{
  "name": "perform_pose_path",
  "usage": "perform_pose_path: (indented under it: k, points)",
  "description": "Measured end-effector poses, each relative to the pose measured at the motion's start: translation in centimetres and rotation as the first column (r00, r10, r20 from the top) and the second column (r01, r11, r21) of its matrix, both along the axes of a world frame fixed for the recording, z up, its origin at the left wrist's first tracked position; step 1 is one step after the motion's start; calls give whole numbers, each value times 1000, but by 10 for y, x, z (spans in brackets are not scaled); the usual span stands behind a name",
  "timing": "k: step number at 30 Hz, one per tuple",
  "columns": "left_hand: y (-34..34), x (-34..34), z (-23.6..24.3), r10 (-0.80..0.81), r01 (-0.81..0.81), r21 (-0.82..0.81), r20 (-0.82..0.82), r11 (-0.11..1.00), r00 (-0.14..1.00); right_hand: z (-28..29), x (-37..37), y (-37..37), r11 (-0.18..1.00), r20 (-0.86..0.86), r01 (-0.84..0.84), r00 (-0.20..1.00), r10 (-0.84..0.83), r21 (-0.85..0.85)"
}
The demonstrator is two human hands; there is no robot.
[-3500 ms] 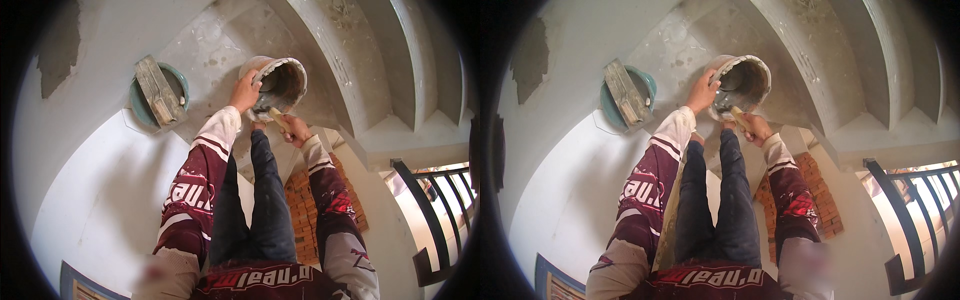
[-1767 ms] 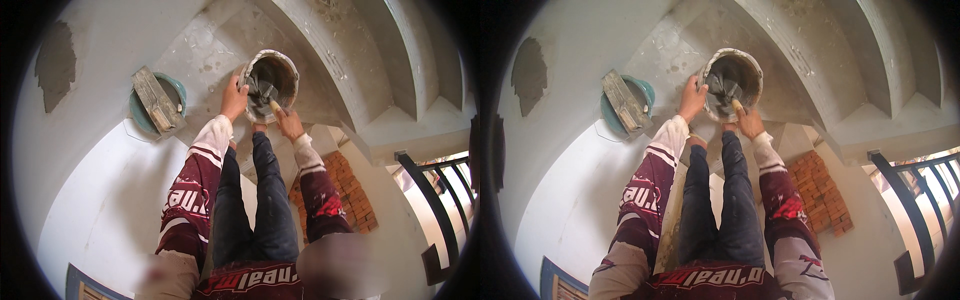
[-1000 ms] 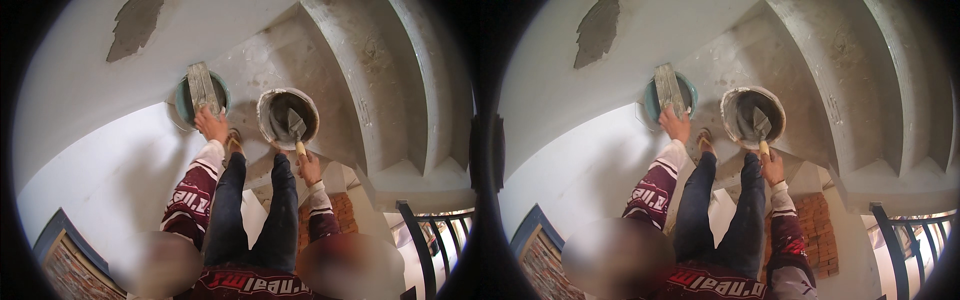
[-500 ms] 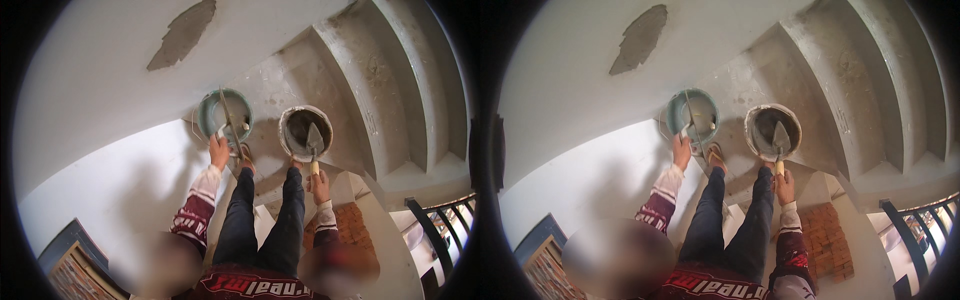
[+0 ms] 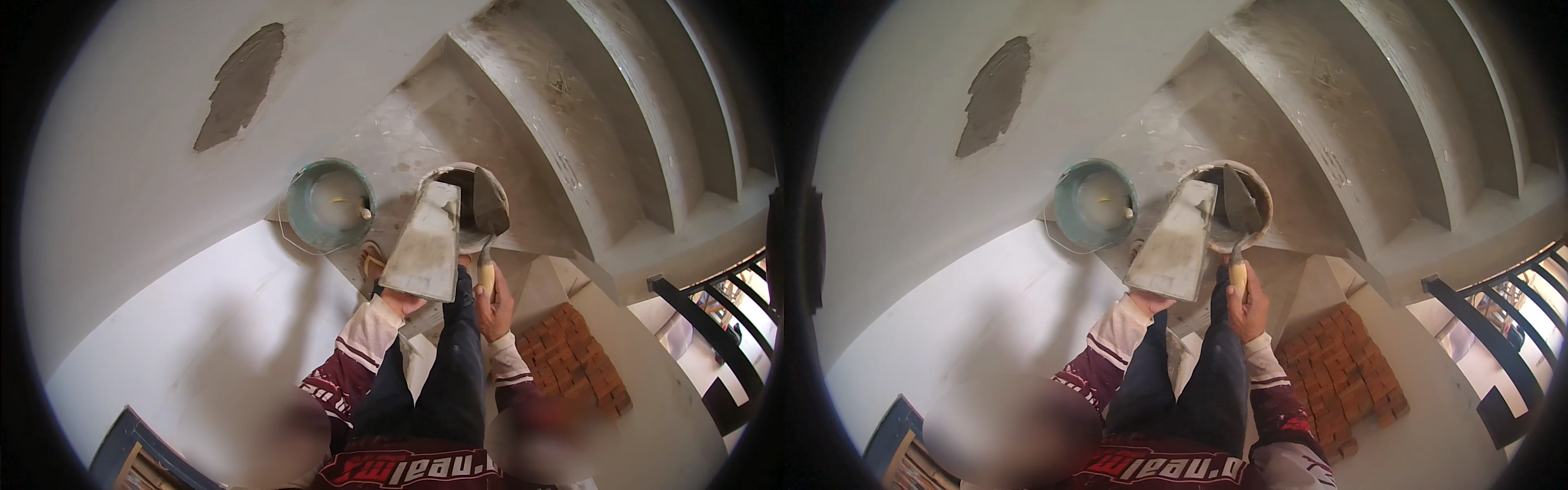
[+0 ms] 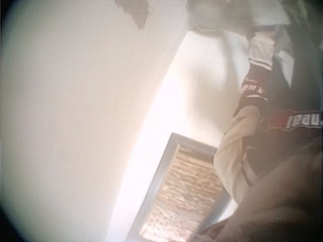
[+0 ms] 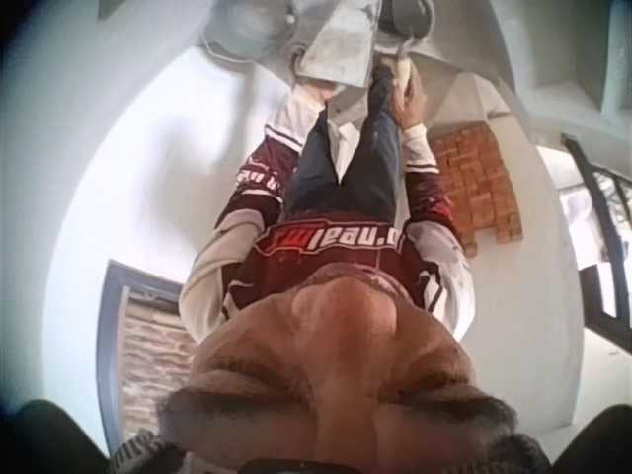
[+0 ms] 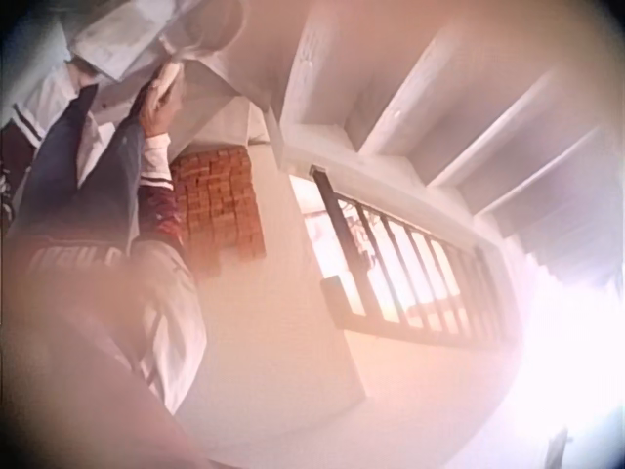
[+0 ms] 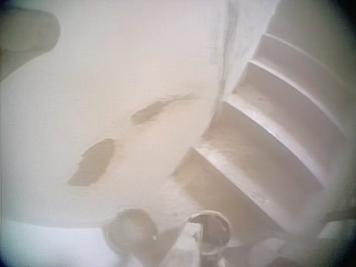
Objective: The person scoops plaster from a bucket using a trowel and applies it to the wall of a spiral staircase. They repeatedly smooth the plaster over damaged areas on the curved wall surface.
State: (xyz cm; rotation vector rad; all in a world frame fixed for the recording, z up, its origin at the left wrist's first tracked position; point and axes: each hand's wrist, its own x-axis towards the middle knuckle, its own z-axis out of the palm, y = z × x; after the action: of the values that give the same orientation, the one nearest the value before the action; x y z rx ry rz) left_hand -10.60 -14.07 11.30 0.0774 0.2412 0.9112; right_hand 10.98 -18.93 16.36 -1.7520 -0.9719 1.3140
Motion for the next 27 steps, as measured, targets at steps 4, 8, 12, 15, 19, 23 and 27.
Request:
perform_pose_path:
  k: [4,8,12,15,19,23,27]
  points:
    - [-4,16,3,45,-18,-175,149,984,988,-12,-1,0,915,464,-250,882,80,317]
    - [-6,17,11,-108,405,162,-817,900,567,-33,7,-8,898,576,-353,804,147,263]
    - [1,9,21,27,543,215,-943,812,331,-46,23,-15,879,559,-380,812,168,288]
    - [6,6,27,7,534,219,-929,817,370,-48,34,-20,864,551,-414,809,205,287]
    - [9,3,28,-213,228,-29,-487,973,847,-46,54,-23,851,546,-455,797,259,261]
    - [0,-4,-2,325,122,-754,415,645,850,-49,80,-30,830,577,-502,763,292,243]
    - [1,-27,-20,235,182,-775,393,605,889,-40,105,-36,829,652,-526,698,295,189]
